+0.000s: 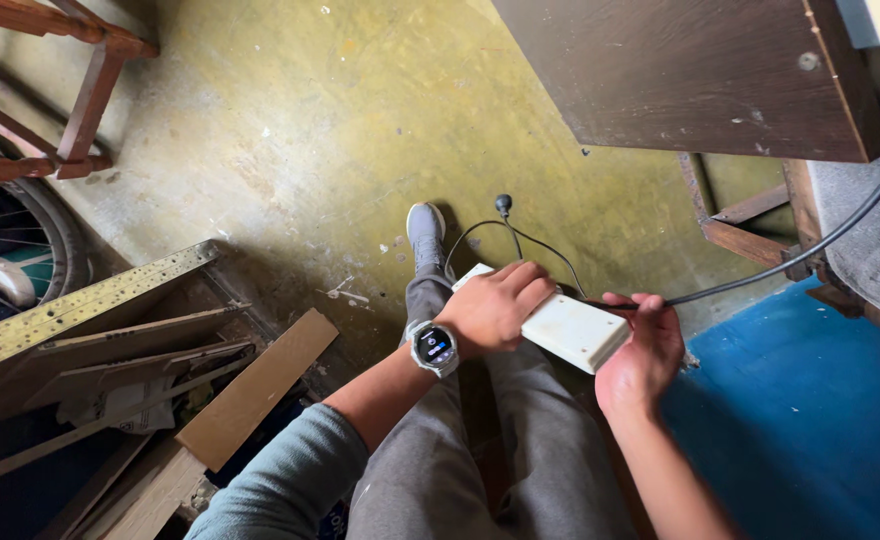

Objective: The person organizes a desk by moving a power strip and connecting it to a wall outlet. They then unroll a large world map mousepad on the desk and place two metal monitor stand arms on top of it. The person does not connect any computer devices or cables during the clip.

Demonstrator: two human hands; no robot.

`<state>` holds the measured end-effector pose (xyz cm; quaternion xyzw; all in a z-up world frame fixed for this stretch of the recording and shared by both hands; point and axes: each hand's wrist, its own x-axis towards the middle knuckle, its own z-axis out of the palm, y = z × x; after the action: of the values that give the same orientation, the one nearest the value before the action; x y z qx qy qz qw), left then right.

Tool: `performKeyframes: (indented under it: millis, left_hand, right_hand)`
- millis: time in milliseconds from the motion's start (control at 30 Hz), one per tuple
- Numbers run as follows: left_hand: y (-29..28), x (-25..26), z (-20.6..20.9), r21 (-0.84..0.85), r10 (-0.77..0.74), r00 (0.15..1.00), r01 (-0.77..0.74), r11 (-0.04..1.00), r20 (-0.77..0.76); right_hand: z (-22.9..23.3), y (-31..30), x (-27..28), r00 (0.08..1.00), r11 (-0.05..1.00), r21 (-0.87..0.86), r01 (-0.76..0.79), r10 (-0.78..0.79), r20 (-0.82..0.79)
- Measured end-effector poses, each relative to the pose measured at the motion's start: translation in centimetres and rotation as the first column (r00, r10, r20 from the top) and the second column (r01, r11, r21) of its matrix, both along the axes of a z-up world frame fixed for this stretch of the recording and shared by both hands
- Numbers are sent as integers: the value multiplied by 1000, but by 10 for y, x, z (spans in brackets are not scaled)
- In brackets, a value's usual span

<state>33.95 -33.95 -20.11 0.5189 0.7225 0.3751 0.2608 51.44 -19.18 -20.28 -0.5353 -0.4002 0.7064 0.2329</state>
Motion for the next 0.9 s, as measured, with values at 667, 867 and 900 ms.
performKeyframes:
  millis: [667, 867, 900]
  left_hand:
    - [-28, 14, -88, -432, 520, 183, -368, 823, 834]
    - [-21, 16, -48, -378, 510, 260, -425, 823, 820]
    - [-19, 16, -39, -368, 506, 268, -430, 824, 820]
  right_hand:
    - [21, 20, 39, 999, 998, -68, 3, -6, -43]
    - [49, 32, 7, 935, 914, 352, -203, 75, 345]
    - [64, 32, 2, 832, 719, 574, -391, 9, 555]
